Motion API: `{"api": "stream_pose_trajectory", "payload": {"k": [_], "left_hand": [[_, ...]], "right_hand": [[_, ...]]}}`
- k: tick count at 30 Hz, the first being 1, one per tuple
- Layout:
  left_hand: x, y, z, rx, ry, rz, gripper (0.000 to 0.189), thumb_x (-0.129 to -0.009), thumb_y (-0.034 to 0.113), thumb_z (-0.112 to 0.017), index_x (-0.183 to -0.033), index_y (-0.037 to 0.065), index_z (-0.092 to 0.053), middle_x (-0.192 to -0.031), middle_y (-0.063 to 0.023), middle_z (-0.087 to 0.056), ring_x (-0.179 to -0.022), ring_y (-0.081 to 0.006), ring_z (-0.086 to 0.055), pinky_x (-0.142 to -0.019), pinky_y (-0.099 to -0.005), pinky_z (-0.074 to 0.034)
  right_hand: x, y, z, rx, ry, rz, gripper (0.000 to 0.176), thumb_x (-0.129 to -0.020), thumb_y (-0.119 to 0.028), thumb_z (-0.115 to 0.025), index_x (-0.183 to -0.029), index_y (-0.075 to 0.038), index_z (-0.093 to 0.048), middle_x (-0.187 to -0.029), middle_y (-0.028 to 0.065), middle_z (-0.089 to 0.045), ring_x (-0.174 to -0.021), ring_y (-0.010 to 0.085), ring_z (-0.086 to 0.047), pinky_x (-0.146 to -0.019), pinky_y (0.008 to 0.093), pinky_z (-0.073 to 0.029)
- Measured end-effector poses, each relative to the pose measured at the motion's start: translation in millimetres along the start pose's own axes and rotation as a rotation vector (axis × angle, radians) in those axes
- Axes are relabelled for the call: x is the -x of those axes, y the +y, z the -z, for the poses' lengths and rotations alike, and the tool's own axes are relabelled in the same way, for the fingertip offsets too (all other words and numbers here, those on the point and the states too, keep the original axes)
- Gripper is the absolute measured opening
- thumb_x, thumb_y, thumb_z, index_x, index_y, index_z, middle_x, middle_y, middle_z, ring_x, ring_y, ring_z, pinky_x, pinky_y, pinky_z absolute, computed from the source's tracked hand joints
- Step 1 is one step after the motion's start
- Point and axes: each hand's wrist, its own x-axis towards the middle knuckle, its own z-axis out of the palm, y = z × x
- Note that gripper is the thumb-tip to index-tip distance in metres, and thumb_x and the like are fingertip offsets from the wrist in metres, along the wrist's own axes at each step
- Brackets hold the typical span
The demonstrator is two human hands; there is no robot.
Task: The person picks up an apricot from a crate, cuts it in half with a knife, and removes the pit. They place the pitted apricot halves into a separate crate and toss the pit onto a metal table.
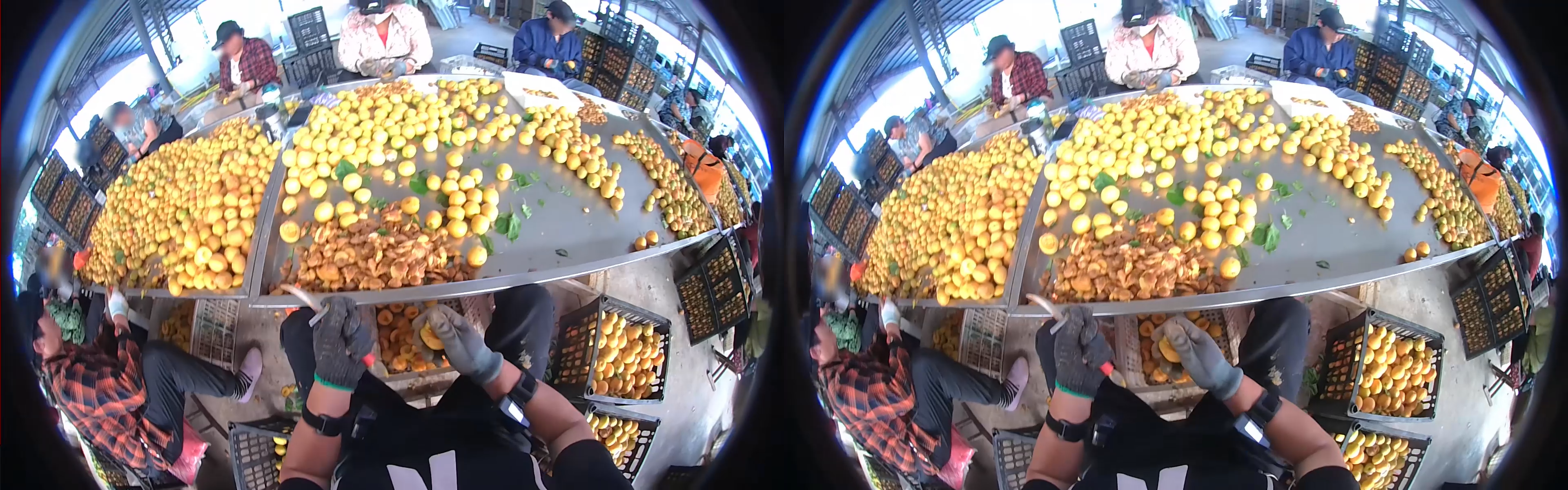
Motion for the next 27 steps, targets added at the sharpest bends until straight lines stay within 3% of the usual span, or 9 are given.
{"api": "stream_pose_trajectory", "payload": {"k": [4, 6, 8, 11, 13, 20, 22, 24, 27], "left_hand": [[-4, -9, 28, -0.046, 0.109, 0.046, 0.023, -0.095, 0.026, -0.051, -0.077, 0.013, -0.047, -0.058, 0.0035, -0.039, -0.037, -0.0086, -0.033, -0.035, -0.0228, -0.027], [-5, -15, 39, -0.028, 0.097, 0.058, 0.022, -0.095, 0.026, -0.05, -0.077, 0.013, -0.045, -0.06, 0.0036, -0.04, -0.038, -0.0083, -0.034, -0.035, -0.0228, -0.029], [-8, -19, 43, -0.053, 0.133, 0.089, 0.023, -0.095, 0.027, -0.049, -0.076, 0.014, -0.045, -0.059, 0.0034, -0.04, -0.037, -0.0098, -0.033, -0.036, -0.024, -0.029], [-10, -19, 50, -0.026, 0.148, 0.121, 0.02, -0.095, 0.028, -0.049, -0.081, 0.015, -0.049, -0.057, 0.0032, -0.04, -0.037, -0.0105, -0.034, -0.036, -0.0257, -0.028], [-12, -26, 60, 0.021, 0.154, 0.156, 0.019, -0.095, 0.029, -0.051, -0.083, 0.014, -0.052, -0.056, 0.0029, -0.04, -0.038, -0.0108, -0.035, -0.036, -0.0264, -0.028], [-16, -37, 66, 0.086, 0.086, 0.221, 0.018, -0.096, 0.03, -0.049, -0.086, 0.014, -0.049, -0.059, 0.0047, -0.04, -0.039, -0.0089, -0.035, -0.037, -0.0245, -0.03], [-15, -35, 69, 0.063, 0.053, 0.226, 0.019, -0.096, 0.03, -0.048, -0.084, 0.016, -0.048, -0.058, 0.0056, -0.039, -0.039, -0.0085, -0.035, -0.038, -0.0243, -0.03], [-15, -33, 69, 0.122, 0.112, 0.21, 0.019, -0.096, 0.03, -0.048, -0.085, 0.015, -0.05, -0.059, 0.0056, -0.04, -0.039, -0.0081, -0.035, -0.038, -0.0239, -0.031], [-15, -28, 68, 0.185, 0.09, 0.207, 0.019, -0.096, 0.031, -0.048, -0.088, 0.014, -0.052, -0.06, 0.0055, -0.04, -0.04, -0.0079, -0.035, -0.038, -0.0235, -0.031]], "right_hand": [[-67, -7, 13, -0.047, 0.119, -0.071, 0.052, -0.094, -0.053, -0.041, -0.097, -0.004, -0.055, -0.076, 0.0047, -0.06, -0.058, 0.0086, -0.052, -0.049, 0.0209, -0.041], [-94, -13, 18, -0.087, 0.24, -0.308, 0.058, -0.093, -0.058, -0.037, -0.095, -0.004, -0.057, -0.075, 0.0054, -0.06, -0.057, 0.0091, -0.052, -0.048, 0.022, -0.041], [-103, -14, 19, -0.036, 0.226, -0.347, 0.063, -0.092, -0.062, -0.034, -0.095, -0.004, -0.059, -0.075, 0.0046, -0.061, -0.056, 0.0099, -0.053, -0.048, 0.0222, -0.042], [-96, 24, 18, -0.104, 0.094, -0.17, 0.062, -0.092, -0.06, -0.033, -0.094, -0.005, -0.061, -0.074, 0.004, -0.061, -0.055, 0.0104, -0.052, -0.046, 0.0223, -0.042], [-81, 25, 17, -0.01, 0.1, -0.445, 0.053, -0.095, -0.053, -0.036, -0.099, -0.005, -0.06, -0.076, 0.0038, -0.061, -0.056, 0.01, -0.053, -0.045, 0.0213, -0.041], [-90, 40, 24, -0.091, 0.115, -0.407, 0.041, -0.096, -0.042, -0.04, -0.108, -0.007, -0.056, -0.08, 0.0038, -0.061, -0.061, 0.0091, -0.055, -0.045, 0.0207, -0.041], [-99, 45, 23, -0.442, 0.234, -0.275, 0.034, -0.097, -0.037, -0.043, -0.106, -0.007, -0.056, -0.084, 0.0044, -0.061, -0.062, 0.0089, -0.055, -0.047, 0.02, -0.041], [-88, 38, 21, -0.43, 0.218, -0.292, 0.027, -0.097, -0.03, -0.045, -0.106, -0.007, -0.056, -0.091, 0.005, -0.06, -0.065, 0.0087, -0.055, -0.049, 0.019, -0.04], [-54, 61, 21, -0.068, -0.083, -0.477, 0.033, -0.095, -0.027, -0.05, -0.116, -0.003, -0.053, -0.096, 0.0093, -0.059, -0.087, 0.0168, -0.058, -0.07, 0.0257, -0.048]]}}
